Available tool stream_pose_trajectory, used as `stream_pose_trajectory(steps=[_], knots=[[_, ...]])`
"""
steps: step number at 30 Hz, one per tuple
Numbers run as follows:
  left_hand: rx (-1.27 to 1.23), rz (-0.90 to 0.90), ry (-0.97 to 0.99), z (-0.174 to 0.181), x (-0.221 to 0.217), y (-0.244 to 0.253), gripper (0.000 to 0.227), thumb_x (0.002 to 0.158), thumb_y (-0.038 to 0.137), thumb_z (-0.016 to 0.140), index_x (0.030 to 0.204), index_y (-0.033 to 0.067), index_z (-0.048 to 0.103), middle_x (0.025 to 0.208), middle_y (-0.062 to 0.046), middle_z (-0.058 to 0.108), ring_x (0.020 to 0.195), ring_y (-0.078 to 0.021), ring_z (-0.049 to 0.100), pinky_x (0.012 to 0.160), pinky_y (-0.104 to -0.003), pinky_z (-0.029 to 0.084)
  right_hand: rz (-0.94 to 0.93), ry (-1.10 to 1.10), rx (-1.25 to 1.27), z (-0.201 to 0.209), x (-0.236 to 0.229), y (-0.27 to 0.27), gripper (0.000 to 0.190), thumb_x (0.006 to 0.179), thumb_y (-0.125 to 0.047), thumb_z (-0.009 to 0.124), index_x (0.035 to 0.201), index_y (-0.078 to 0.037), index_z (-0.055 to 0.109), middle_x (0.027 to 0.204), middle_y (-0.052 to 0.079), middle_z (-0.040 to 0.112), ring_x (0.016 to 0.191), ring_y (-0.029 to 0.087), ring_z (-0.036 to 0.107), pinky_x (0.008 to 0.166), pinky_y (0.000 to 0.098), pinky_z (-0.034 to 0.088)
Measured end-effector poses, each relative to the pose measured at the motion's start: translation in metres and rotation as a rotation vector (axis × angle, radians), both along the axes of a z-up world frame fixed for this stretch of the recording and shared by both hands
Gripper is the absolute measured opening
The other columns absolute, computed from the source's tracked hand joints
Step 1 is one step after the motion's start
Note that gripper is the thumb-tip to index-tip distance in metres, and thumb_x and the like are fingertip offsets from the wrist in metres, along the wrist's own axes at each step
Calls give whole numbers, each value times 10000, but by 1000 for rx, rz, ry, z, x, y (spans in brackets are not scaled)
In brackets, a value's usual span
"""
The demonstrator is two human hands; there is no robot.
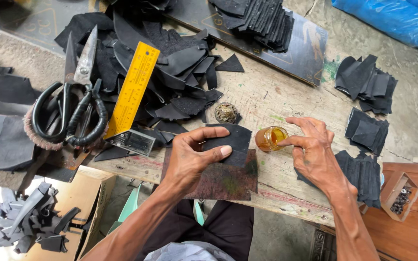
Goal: The person applies liquid from a jar to leather scraps using a finger and then joins pieces together or organizes them into stacks on a workbench.
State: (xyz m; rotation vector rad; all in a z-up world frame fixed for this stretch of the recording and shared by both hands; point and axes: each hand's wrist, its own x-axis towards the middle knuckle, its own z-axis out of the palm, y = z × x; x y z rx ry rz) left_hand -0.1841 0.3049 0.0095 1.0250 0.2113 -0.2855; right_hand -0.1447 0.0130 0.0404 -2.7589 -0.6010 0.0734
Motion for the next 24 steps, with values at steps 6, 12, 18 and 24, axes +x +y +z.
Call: stream_pose_trajectory(steps=[6, 12, 18, 24], knots=[[-223, 4, -18, 9, -11, -17, 420, 832, 15, 775, 1238, -70, 708, 1099, -117, 734, 903, -146, 710, 775, -277, 625, -291, -84, 798, 12, -41, 44, 271, 890, 58, 564, 1029, -97, 738, 1451, 122, 624, 1334, 265, 581, 1095, 435, 495], [-272, 41, -87, 20, -20, -31, 415, 868, 7, 756, 1251, -121, 659, 1147, -116, 612, 973, -199, 706, 742, -312, 672, -314, -37, 1326, -16, -96, 113, 437, 1046, -61, 552, 1481, -21, 517, 1559, 150, 486, 1315, 225, 551, 1078, 356, 512], [-238, 19, -104, 23, -20, -30, 409, 874, -14, 748, 1258, -119, 656, 1156, -110, 605, 1003, -188, 698, 765, -299, 672, -271, -43, 1269, -13, -93, 115, 436, 1102, -87, 497, 1525, 16, 490, 1565, 142, 453, 1370, 235, 517, 1159, 372, 471], [-278, 5, -90, 21, -20, -32, 410, 877, -28, 732, 1269, -114, 646, 1171, -118, 611, 1002, -198, 704, 739, -311, 680, -279, 12, 1270, -18, -95, 108, 441, 1083, -110, 489, 1503, 21, 497, 1554, 153, 457, 1351, 241, 518, 1124, 399, 477]])
